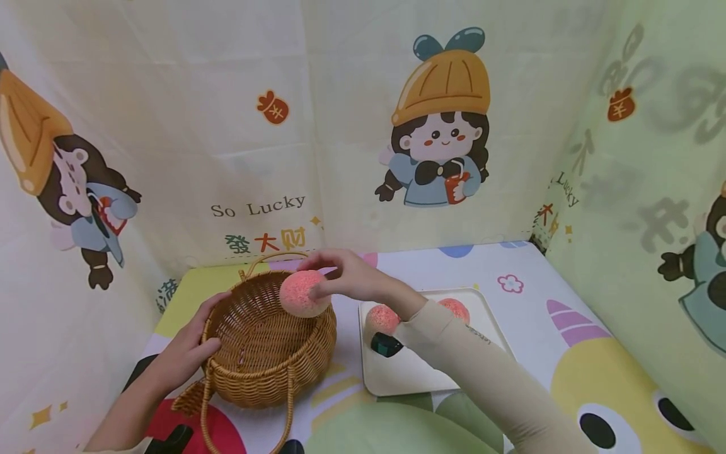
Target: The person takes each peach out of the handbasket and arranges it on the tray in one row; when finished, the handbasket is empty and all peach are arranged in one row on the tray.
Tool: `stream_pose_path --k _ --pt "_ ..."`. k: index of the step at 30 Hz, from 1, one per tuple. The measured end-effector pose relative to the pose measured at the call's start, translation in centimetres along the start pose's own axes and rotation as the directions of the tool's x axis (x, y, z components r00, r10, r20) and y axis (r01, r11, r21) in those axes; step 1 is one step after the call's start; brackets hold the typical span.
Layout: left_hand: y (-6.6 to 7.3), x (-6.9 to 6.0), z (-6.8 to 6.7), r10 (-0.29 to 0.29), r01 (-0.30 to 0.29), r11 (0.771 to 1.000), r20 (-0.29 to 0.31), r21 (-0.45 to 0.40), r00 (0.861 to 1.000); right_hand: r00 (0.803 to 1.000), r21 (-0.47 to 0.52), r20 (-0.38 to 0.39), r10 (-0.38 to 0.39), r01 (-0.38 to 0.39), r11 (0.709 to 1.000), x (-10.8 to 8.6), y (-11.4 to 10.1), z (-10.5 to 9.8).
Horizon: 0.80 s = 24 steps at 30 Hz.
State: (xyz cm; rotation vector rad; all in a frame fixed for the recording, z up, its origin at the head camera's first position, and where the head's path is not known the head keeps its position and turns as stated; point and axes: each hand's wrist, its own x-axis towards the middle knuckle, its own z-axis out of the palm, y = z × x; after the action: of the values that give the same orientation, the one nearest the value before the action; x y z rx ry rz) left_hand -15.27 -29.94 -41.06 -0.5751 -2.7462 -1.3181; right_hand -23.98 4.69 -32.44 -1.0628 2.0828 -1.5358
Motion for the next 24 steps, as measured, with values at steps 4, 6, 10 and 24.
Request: stream_pose_path --k 4,6,10,24 --pt "0.0 -0.1 -0.1 -0.004 0.004 1.000 -0.002 0.002 1.000 0.997 0.029 -0.072 0.031 -0.029 0.999 -2.4 1.0 -2.2" --pt "0.0 -0.1 -0.1 -0.011 0.011 1.000 0.002 -0.010 1.000 0.993 0.020 -0.112 0.049 -0.047 0.999 -3.8 1.8 -3.4" --pt "0.1 0.0 -0.1 -0.027 0.027 0.999 0.016 -0.039 1.000 0.976 -0.024 -0.197 0.097 -0.104 0.994 -7.4 3.5 -6.3" --pt "0.1 0.0 0.0 -0.035 0.036 0.998 0.015 -0.050 0.999 0.801 -0.078 -0.510 0.315 -0.407 0.910 -20.1 8.2 -15.3"
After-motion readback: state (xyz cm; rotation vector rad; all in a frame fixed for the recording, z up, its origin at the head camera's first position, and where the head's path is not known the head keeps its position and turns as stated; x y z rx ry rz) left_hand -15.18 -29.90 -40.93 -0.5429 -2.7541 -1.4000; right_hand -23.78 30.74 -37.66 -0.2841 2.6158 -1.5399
